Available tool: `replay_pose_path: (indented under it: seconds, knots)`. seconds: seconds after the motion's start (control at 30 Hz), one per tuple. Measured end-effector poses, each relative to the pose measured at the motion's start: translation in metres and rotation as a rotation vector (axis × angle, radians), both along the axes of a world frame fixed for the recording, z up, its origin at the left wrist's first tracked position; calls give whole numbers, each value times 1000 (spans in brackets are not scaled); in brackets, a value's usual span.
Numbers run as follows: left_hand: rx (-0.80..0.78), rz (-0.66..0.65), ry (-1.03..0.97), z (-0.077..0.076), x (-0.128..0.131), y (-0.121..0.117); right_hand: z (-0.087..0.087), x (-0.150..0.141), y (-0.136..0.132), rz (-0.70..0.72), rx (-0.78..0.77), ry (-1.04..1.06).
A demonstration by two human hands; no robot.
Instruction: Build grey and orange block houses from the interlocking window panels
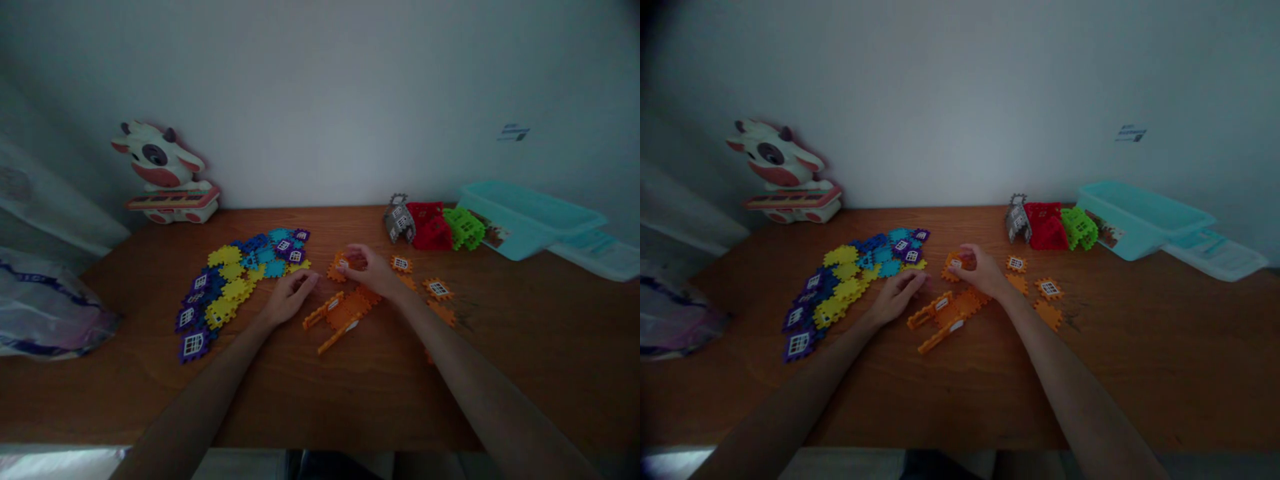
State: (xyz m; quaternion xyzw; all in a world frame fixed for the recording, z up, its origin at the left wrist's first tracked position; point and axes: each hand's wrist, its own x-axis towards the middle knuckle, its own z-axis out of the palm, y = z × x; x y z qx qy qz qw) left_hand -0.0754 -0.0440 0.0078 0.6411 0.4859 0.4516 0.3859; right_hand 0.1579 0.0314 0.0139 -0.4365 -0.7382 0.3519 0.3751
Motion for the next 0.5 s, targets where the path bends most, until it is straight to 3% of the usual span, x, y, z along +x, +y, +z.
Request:
replay_pose_path:
  seconds: [0.17,0.37,0.43,0.5]
  knots:
    - [-197,-7,-381,-1,16,29,22,-9,-6,88,159,61]
    - [-298,-147,-542,-5,28,53,36,-22,-10,182,261,-69]
    - [-304,-171,-566,-5,27,53,35,-22,-8,168,230,-42]
    - [-304,-174,-579,-5,26,51,34,-20,-2,55,166,-123]
